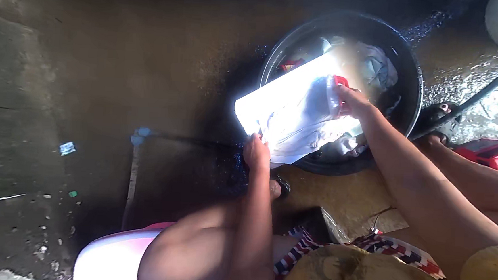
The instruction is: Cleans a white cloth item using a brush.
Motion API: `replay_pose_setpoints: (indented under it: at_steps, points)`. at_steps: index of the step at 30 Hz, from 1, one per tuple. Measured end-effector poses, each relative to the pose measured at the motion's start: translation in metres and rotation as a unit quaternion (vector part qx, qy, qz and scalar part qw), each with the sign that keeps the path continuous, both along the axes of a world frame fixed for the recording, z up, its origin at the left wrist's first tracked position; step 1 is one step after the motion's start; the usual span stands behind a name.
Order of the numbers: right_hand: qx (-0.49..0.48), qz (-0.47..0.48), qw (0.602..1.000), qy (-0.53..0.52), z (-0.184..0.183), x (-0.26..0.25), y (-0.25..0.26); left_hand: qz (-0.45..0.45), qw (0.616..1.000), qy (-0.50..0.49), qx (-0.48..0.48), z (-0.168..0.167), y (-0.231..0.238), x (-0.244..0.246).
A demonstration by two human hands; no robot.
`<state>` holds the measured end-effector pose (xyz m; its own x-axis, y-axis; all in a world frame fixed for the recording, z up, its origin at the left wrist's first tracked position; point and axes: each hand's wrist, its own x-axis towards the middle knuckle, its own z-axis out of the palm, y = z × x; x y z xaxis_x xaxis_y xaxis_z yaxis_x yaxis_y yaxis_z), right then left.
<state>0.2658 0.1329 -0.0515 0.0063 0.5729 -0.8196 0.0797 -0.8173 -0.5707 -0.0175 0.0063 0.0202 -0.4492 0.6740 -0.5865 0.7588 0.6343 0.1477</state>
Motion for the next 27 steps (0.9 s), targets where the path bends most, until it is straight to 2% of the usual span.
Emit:
replay_pose_setpoints:
  at_steps: [1,2,3,5,6,7,8,12,15,17,19,21,23,25,27]
  points:
    - [-0.002,0.003,1.0,0.017,-0.001,0.004,-0.002,0.012,0.999,-0.028,0.031,-0.003,0.003,-0.001]
    - [0.004,-0.005,0.999,0.043,-0.001,0.01,-0.004,0.061,0.991,-0.09,0.074,-0.007,0.005,-0.003]
    - [0.02,-0.024,0.996,0.078,0.002,0.018,-0.004,0.142,0.967,-0.169,0.126,-0.011,0.007,-0.004]
    - [0.059,-0.059,0.985,0.149,0.014,0.036,-0.002,0.303,0.882,-0.291,0.212,-0.01,0.011,-0.006]
    - [0.078,-0.074,0.98,0.165,0.024,0.045,0.002,0.346,0.838,-0.342,0.247,-0.004,0.016,-0.007]
    - [0.095,-0.087,0.977,0.167,0.036,0.055,0.008,0.359,0.803,-0.39,0.273,0.007,0.022,-0.009]
    - [0.112,-0.093,0.974,0.173,0.05,0.064,0.013,0.354,0.784,-0.421,0.289,0.02,0.028,-0.01]
    - [0.186,-0.106,0.955,0.206,0.118,0.079,0.025,0.271,0.753,-0.455,0.39,0.074,0.058,-0.009]
    - [0.238,-0.108,0.929,0.262,0.138,0.09,0.021,0.212,0.736,-0.469,0.44,0.112,0.065,-0.012]
    - [0.253,-0.111,0.924,0.265,0.138,0.091,0.008,0.19,0.747,-0.46,0.442,0.127,0.056,-0.013]
    - [0.252,-0.1,0.93,0.248,0.124,0.091,-0.013,0.193,0.784,-0.422,0.412,0.118,0.036,-0.013]
    - [0.221,-0.094,0.952,0.188,0.095,0.089,-0.036,0.191,0.861,-0.349,0.317,0.087,0.01,-0.015]
    - [0.159,-0.084,0.981,0.068,0.055,0.074,-0.054,0.156,0.936,-0.251,0.189,0.044,-0.013,-0.016]
    - [0.13,-0.001,0.989,-0.072,0.039,0.029,-0.071,0.129,0.973,-0.162,0.1,0.004,-0.028,-0.017]
    - [0.152,0.156,0.962,-0.163,0.049,-0.043,-0.096,0.11,0.986,-0.108,0.059,-0.018,-0.036,-0.018]
